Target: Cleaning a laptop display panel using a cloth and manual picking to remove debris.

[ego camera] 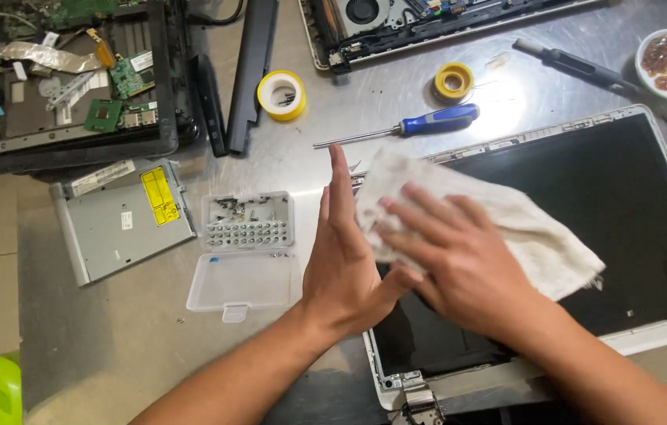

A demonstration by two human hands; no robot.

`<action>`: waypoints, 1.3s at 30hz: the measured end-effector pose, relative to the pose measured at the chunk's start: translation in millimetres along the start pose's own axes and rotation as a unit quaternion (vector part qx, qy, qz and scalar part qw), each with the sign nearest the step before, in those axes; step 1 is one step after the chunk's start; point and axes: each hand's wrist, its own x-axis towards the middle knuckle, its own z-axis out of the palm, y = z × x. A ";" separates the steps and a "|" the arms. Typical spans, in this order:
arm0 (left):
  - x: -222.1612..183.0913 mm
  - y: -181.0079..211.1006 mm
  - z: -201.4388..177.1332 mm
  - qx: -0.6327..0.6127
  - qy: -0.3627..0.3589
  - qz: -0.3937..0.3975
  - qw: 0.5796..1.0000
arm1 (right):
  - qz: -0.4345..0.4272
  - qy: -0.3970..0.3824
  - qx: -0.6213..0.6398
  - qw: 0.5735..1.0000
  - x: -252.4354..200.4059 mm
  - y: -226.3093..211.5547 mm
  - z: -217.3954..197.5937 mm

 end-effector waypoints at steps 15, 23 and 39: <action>-1.4 -1.3 -3.2 -0.214 0.103 0.024 0.971 | -0.074 -0.043 0.124 0.989 7.0 1.4 -3.9; -2.5 1.1 -6.7 -0.209 0.096 -0.001 0.973 | -0.136 -0.011 0.134 0.981 12.2 -18.6 2.1; -0.2 1.3 -4.5 -0.212 0.096 0.026 0.972 | -0.099 -0.088 0.083 0.988 -0.1 3.5 -11.7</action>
